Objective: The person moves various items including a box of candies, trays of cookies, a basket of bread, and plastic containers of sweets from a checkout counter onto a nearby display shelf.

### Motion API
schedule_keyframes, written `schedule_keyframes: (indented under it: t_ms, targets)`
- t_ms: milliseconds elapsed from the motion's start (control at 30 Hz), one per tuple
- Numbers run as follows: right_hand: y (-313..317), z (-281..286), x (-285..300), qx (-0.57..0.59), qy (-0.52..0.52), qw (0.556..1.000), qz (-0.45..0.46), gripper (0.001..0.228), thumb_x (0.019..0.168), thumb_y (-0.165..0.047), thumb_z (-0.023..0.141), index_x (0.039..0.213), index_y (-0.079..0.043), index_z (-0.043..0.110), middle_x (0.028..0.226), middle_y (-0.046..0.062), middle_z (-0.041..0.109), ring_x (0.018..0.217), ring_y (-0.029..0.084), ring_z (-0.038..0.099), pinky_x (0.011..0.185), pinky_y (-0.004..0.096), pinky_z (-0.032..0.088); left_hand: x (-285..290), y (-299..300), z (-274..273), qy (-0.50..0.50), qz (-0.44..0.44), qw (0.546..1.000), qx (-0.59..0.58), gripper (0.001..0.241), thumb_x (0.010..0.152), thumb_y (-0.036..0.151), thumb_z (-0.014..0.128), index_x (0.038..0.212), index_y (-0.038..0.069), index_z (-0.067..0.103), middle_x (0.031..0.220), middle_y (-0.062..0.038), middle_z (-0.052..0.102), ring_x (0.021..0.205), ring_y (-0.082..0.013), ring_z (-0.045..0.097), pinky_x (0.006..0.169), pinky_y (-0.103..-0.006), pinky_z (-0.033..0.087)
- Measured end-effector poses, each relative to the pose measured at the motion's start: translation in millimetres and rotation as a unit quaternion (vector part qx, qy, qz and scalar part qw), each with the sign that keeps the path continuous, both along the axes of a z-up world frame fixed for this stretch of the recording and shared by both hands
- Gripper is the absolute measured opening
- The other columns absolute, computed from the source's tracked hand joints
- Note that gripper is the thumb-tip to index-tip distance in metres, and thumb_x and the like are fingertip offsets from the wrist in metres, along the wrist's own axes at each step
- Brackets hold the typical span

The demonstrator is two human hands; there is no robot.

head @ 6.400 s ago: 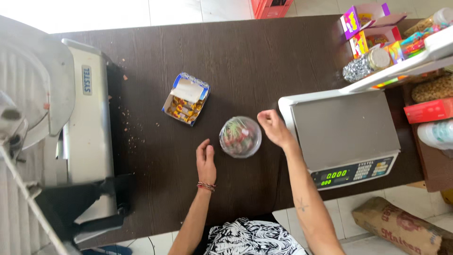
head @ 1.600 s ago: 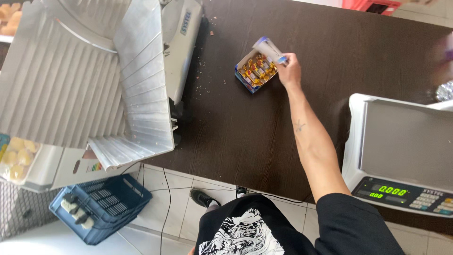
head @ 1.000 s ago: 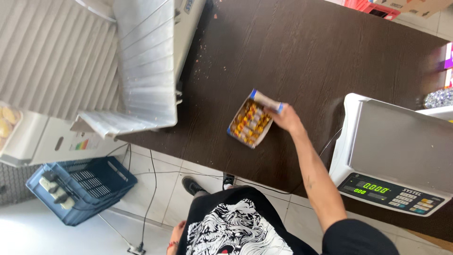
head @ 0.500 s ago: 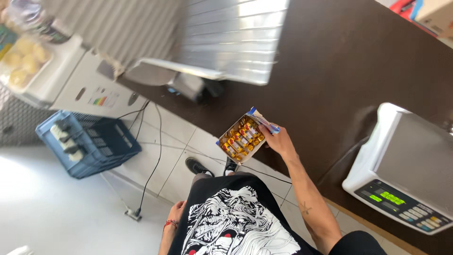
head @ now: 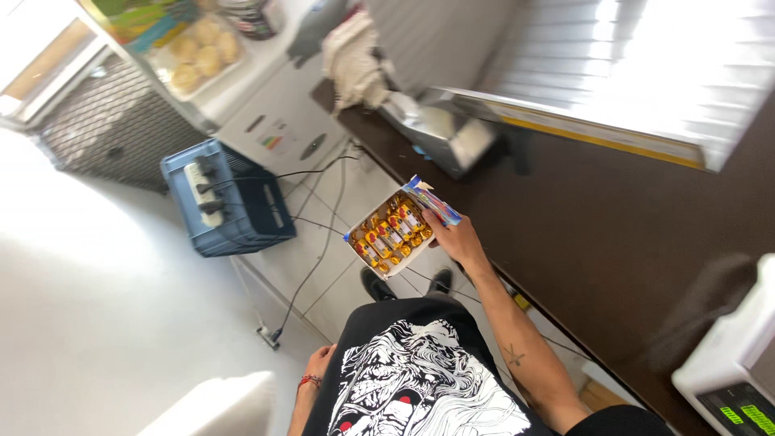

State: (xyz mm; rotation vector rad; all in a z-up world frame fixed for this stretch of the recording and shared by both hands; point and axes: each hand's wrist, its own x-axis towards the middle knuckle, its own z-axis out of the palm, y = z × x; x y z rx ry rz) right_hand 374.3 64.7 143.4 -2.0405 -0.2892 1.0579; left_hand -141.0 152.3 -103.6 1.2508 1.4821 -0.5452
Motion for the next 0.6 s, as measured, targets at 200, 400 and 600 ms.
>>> schedule_keyframes:
  t_ms: [200,400,600]
  targets:
    - [110.6,-3.0,-30.9,0.043,-0.006,0.997,0.063,0.072,0.109,-0.074,0.074,0.140,-0.011,0.090,0.118,0.009,0.095,0.096,0.021,0.095,0.076,0.038,0.082,-43.6,34.3,5.6,-0.001,0.003,0.999,0.049,0.066,0.110,0.072,0.072,0.136,0.019,0.101,0.134,-0.004,0.102,0.128,-0.0173,0.087,0.116,-0.0393,0.063]
    - [241.6,22.7,-9.6,0.107,-0.023,0.990,0.092,0.069,0.113,-0.071,0.072,0.145,-0.013,0.089,0.119,0.010,0.095,0.094,0.019,0.093,0.077,0.035,0.081,-79.2,48.0,17.0,0.008,0.068,0.997,0.048,0.070,0.111,0.073,0.072,0.139,0.016,0.100,0.134,-0.009,0.101,0.127,-0.0224,0.087,0.120,-0.0395,0.062]
    - [393.4,69.0,59.5,0.247,-0.096,0.964,0.027,0.063,0.128,-0.055,0.062,0.177,-0.014,0.060,0.145,0.014,0.077,0.124,0.027,0.075,0.098,0.050,0.071,-81.1,54.5,34.9,0.044,0.167,0.985,-0.004,0.069,0.108,0.073,0.078,0.142,0.019,0.104,0.144,-0.006,0.101,0.135,-0.0169,0.085,0.124,-0.0343,0.059]
